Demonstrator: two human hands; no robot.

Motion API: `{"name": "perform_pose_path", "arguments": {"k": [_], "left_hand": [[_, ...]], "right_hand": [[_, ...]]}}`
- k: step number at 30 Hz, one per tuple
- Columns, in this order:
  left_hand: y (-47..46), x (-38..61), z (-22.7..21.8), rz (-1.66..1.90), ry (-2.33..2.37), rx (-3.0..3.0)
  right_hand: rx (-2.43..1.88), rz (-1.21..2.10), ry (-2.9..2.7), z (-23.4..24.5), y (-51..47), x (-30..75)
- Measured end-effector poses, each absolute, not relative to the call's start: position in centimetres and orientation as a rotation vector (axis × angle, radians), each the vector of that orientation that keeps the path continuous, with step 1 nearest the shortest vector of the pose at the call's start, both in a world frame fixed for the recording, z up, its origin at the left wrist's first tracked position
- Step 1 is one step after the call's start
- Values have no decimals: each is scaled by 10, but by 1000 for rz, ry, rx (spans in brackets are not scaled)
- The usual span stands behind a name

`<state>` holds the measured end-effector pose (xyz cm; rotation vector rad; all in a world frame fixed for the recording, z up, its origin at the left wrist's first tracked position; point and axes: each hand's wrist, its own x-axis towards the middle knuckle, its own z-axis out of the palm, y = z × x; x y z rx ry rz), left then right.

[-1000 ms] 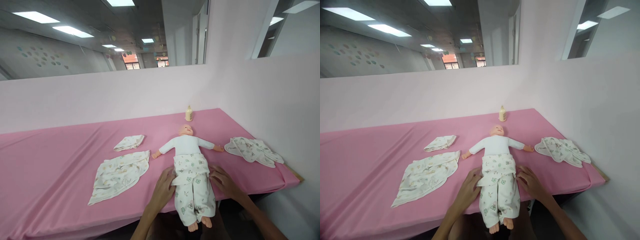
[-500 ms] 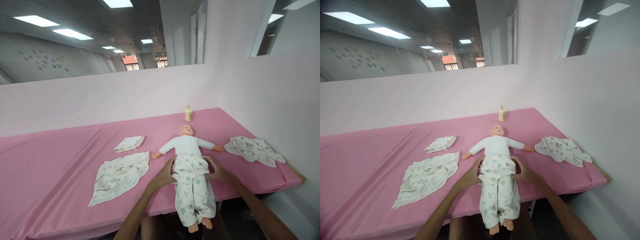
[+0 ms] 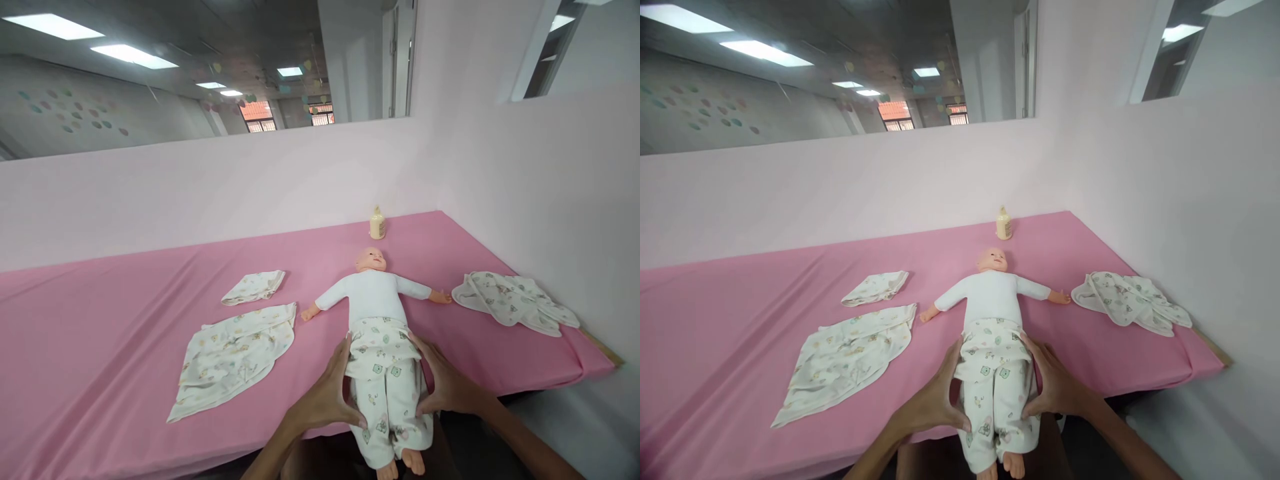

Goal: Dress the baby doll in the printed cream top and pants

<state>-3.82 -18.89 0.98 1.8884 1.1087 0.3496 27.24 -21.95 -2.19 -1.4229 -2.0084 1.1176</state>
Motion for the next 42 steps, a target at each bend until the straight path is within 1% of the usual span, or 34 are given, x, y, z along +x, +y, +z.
{"name": "perform_pose_path", "arguments": {"k": [7, 11, 14, 18, 24, 29, 32, 34, 39, 42], "left_hand": [[-198, -30, -6, 401, 1204, 1827], [-213, -33, -15, 509, 1265, 1788], [-229, -37, -23, 598, 1313, 1828], [-253, -40, -34, 616, 1320, 2034], [-281, -33, -49, 678, 1305, 2445], [-288, -12, -64, 869, 1412, 2452], [-288, -2, -63, 983, 1435, 2428], [-288, -1, -59, 972, 1436, 2441], [-293, -9, -48, 851, 1557, 2384], [-299, -8, -42, 848, 1655, 2332]], "right_hand": [[-1429, 1146, -1859, -20, -218, 265], [-1454, 1158, -1790, -22, -226, 263], [-1443, 1053, -1824, -26, -238, 261], [-1399, 876, -1905, -33, -256, 261], [-1322, 869, -1977, -47, -285, 260], [-1311, 606, -1989, -74, -306, 243], [-1368, 461, -1940, -85, -309, 232], [-1388, 438, -1910, -87, -309, 229], [-1452, 516, -1860, -83, -311, 230], [-1530, 610, -1852, -76, -315, 233]]}}
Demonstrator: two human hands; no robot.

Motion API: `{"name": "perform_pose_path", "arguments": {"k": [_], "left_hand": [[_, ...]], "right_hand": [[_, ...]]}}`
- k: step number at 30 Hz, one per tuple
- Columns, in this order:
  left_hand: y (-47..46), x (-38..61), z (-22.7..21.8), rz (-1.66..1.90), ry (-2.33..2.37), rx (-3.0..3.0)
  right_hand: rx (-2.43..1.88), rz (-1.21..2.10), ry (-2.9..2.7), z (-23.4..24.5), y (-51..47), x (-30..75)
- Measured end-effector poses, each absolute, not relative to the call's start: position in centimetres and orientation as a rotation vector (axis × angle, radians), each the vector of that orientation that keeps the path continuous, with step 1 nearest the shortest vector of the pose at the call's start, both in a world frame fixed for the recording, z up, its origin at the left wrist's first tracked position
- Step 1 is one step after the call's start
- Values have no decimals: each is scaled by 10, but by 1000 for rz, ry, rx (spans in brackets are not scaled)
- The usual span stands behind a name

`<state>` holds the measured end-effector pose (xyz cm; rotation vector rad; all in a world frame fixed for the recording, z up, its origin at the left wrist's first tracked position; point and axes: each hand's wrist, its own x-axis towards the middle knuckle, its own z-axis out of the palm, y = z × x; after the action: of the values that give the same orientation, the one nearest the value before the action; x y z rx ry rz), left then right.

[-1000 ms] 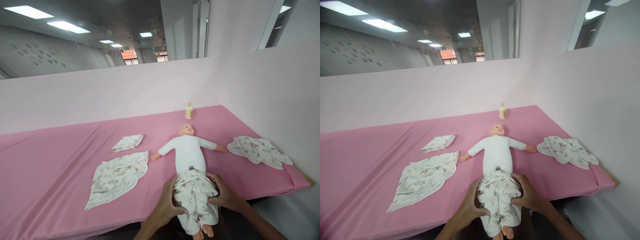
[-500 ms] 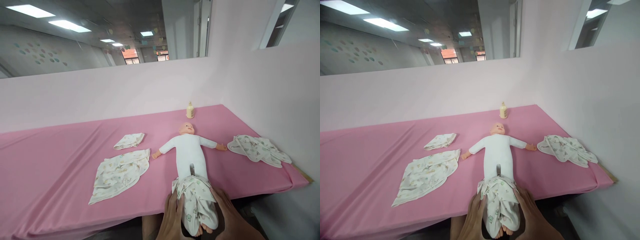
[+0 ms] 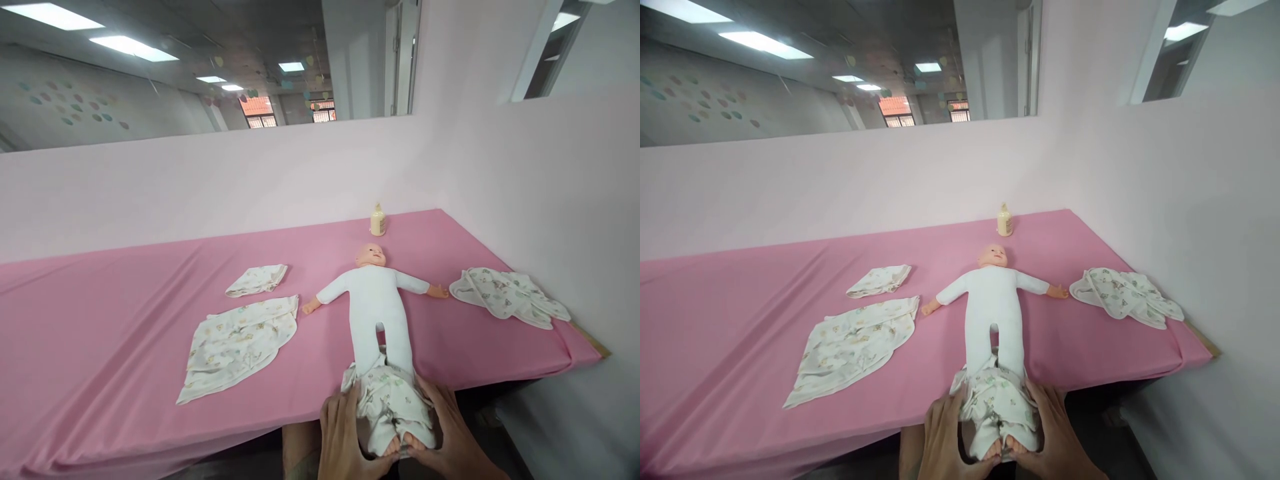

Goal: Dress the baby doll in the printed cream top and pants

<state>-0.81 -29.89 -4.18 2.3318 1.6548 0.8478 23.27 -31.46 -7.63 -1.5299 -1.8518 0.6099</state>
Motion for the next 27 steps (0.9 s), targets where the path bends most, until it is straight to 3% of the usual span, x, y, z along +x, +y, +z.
{"name": "perform_pose_path", "arguments": {"k": [6, 13, 20, 27], "left_hand": [[-309, -4, -23, 913, 1846, 2307], [-309, -14, -30, 824, 1450, 2402], [-303, -3, -30, 874, 1380, 1929], [-313, 3, -39, 805, 1589, 1906]], "right_hand": [[-1631, 621, -1869, -58, -322, 234], [-1480, 393, -1940, -48, -330, 236], [-1404, 494, -1968, -46, -328, 232], [-1378, 732, -1807, -39, -332, 225]]}}
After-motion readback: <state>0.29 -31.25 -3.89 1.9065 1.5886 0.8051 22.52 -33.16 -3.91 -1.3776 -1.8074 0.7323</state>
